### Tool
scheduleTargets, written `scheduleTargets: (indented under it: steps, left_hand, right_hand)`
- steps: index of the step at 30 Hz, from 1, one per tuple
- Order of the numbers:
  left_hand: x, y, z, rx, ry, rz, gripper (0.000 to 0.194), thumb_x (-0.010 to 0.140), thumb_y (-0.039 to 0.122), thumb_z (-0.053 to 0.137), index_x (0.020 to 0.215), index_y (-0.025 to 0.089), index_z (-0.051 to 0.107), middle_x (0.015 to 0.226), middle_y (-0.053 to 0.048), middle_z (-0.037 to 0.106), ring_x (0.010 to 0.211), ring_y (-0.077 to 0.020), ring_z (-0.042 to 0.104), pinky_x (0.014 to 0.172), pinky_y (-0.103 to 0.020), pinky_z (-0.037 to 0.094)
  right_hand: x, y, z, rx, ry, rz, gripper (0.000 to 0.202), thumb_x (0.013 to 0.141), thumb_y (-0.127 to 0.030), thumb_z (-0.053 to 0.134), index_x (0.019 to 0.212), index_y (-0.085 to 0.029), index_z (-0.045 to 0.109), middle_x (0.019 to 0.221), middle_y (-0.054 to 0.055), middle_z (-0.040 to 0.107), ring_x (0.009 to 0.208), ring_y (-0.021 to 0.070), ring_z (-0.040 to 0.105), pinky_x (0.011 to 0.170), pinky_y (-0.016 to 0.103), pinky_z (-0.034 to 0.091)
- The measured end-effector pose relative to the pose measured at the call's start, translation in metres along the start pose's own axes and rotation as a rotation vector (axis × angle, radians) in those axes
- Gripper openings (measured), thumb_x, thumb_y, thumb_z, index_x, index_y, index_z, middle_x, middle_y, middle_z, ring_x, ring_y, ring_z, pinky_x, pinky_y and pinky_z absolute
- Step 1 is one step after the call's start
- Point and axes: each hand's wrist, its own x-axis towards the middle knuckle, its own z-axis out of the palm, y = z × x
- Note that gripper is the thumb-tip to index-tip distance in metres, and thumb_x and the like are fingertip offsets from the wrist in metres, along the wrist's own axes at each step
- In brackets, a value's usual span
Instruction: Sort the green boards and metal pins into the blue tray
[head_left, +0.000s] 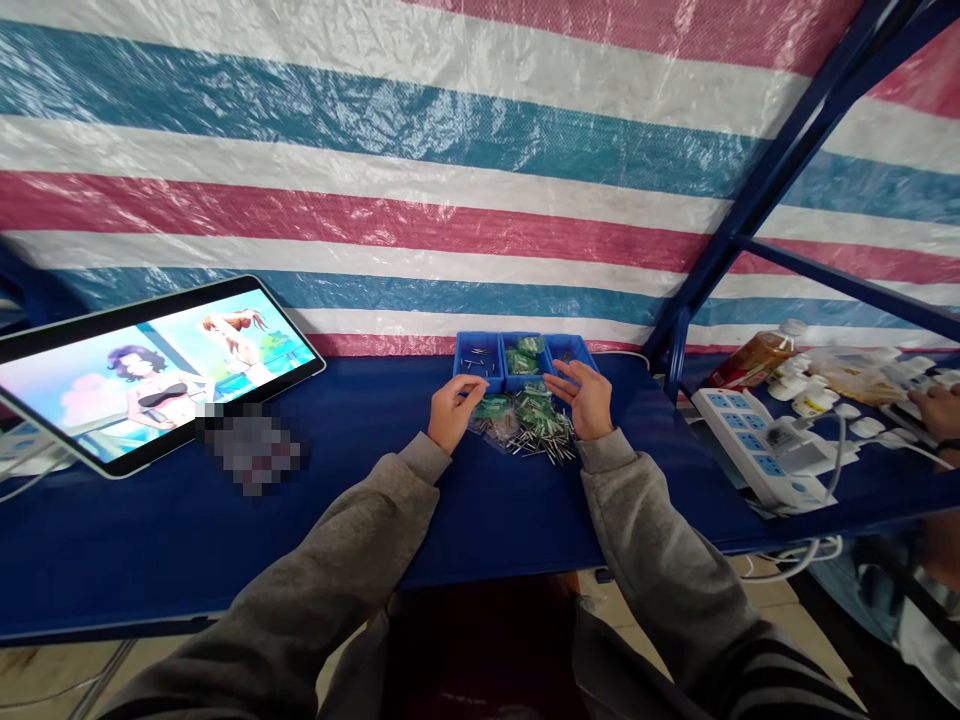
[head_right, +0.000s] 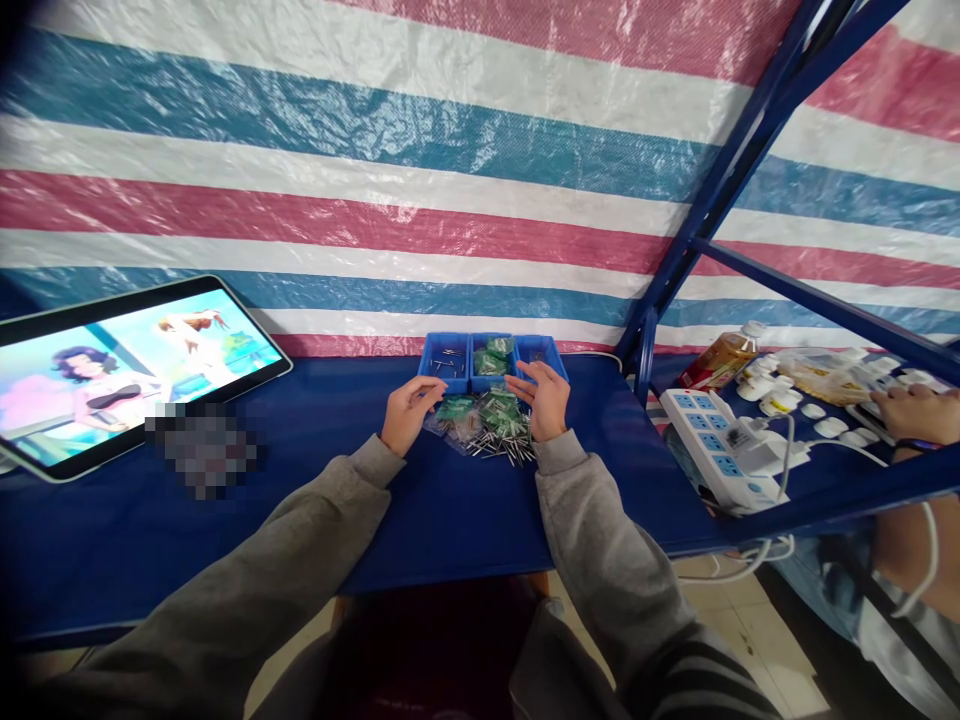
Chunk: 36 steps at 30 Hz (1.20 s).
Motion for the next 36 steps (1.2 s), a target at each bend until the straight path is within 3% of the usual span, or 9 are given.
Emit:
scheduleTargets:
  steps: [3, 6, 8, 12, 14, 18, 25, 32, 36]
  left_hand:
    - [0.0, -0.001, -0.001, 0.07, -0.014, 0.035, 0.021, 0.081, 0.037, 0.06, 0.082, 0.018, 0.067, 0.089, -0.007, 0.068, 0.078, -0.0192, 0.061, 0.061, -0.026, 0.047]
    - [-0.001, -0.003, -0.001, 0.19, -0.071, 0.101, 0.017, 0.081, 0.033, 0.059, 0.084, 0.019, 0.068, 0.091, -0.007, 0.068, 0.083, -0.0213, 0.062, 0.066, -0.029, 0.048]
    - [-0.001, -0.005, 0.0, 0.292, -0.129, 0.153, 0.015, 0.079, 0.029, 0.06, 0.087, 0.02, 0.068, 0.095, -0.008, 0.068, 0.089, -0.0233, 0.062, 0.074, -0.032, 0.049]
    - [-0.001, -0.012, 0.002, 0.436, -0.192, 0.194, 0.021, 0.072, 0.017, 0.06, 0.091, 0.021, 0.068, 0.1, -0.007, 0.068, 0.099, -0.0262, 0.061, 0.093, -0.04, 0.045]
    - [0.0, -0.015, 0.002, 0.46, -0.204, 0.17, 0.024, 0.071, 0.014, 0.058, 0.092, 0.021, 0.068, 0.099, -0.006, 0.069, 0.098, -0.0262, 0.061, 0.094, -0.041, 0.045]
    - [0.0, -0.019, 0.001, 0.463, -0.227, 0.117, 0.026, 0.069, 0.012, 0.057, 0.09, 0.021, 0.069, 0.098, -0.005, 0.07, 0.095, -0.0256, 0.063, 0.092, -0.039, 0.047]
    - [0.0, -0.016, 0.001, 0.462, -0.241, 0.093, 0.023, 0.07, 0.013, 0.056, 0.088, 0.02, 0.07, 0.098, -0.008, 0.07, 0.096, -0.0289, 0.064, 0.092, -0.043, 0.047]
    - [0.0, -0.017, 0.0, 0.55, -0.256, 0.122, 0.021, 0.076, 0.016, 0.055, 0.092, 0.02, 0.069, 0.099, -0.006, 0.07, 0.095, -0.0246, 0.065, 0.091, -0.037, 0.049]
    - [0.0, -0.016, 0.0, 0.588, -0.258, 0.127, 0.018, 0.083, 0.022, 0.053, 0.093, 0.02, 0.068, 0.098, -0.005, 0.071, 0.095, -0.0223, 0.065, 0.091, -0.035, 0.049]
  right_hand:
    - [0.0, 0.001, 0.0, -0.07, 0.03, -0.121, 0.038, 0.073, -0.035, 0.068, 0.105, -0.019, 0.056, 0.107, 0.009, 0.069, 0.075, 0.0211, 0.072, 0.069, 0.038, 0.062]
    - [0.001, 0.003, -0.001, -0.267, -0.042, -0.249, 0.032, 0.075, -0.035, 0.065, 0.101, -0.017, 0.061, 0.1, 0.008, 0.069, 0.07, 0.0186, 0.069, 0.062, 0.034, 0.059]
    - [0.001, 0.006, -0.001, -0.454, -0.151, -0.326, 0.024, 0.076, -0.034, 0.063, 0.092, -0.017, 0.065, 0.088, 0.006, 0.069, 0.066, 0.0181, 0.066, 0.06, 0.033, 0.056]
    - [-0.006, 0.015, 0.003, -0.96, -0.49, -0.558, 0.011, 0.076, -0.029, 0.068, 0.076, -0.018, 0.068, 0.074, 0.004, 0.065, 0.068, 0.0181, 0.06, 0.067, 0.034, 0.051]
    - [-0.011, 0.021, 0.006, -1.173, -0.612, -0.617, 0.015, 0.074, -0.032, 0.074, 0.077, -0.018, 0.069, 0.078, 0.005, 0.064, 0.075, 0.0203, 0.06, 0.069, 0.035, 0.049]
    - [-0.019, 0.028, 0.009, -1.424, -0.708, -0.633, 0.036, 0.067, -0.043, 0.081, 0.087, -0.015, 0.07, 0.087, 0.008, 0.059, 0.086, 0.0247, 0.058, 0.073, 0.036, 0.048]
    - [-0.02, 0.033, 0.01, -1.489, -0.705, -0.667, 0.035, 0.067, -0.04, 0.081, 0.087, -0.014, 0.07, 0.089, 0.01, 0.059, 0.09, 0.0267, 0.057, 0.079, 0.039, 0.047]
    - [-0.018, 0.03, 0.011, -1.307, -0.713, -0.669, 0.007, 0.08, -0.023, 0.07, 0.08, -0.016, 0.07, 0.083, 0.008, 0.063, 0.084, 0.0221, 0.058, 0.076, 0.035, 0.045]
    - [-0.019, 0.022, 0.012, -1.189, -0.717, -0.64, 0.009, 0.084, -0.014, 0.063, 0.077, -0.016, 0.068, 0.08, 0.006, 0.063, 0.077, 0.0174, 0.059, 0.071, 0.03, 0.044]
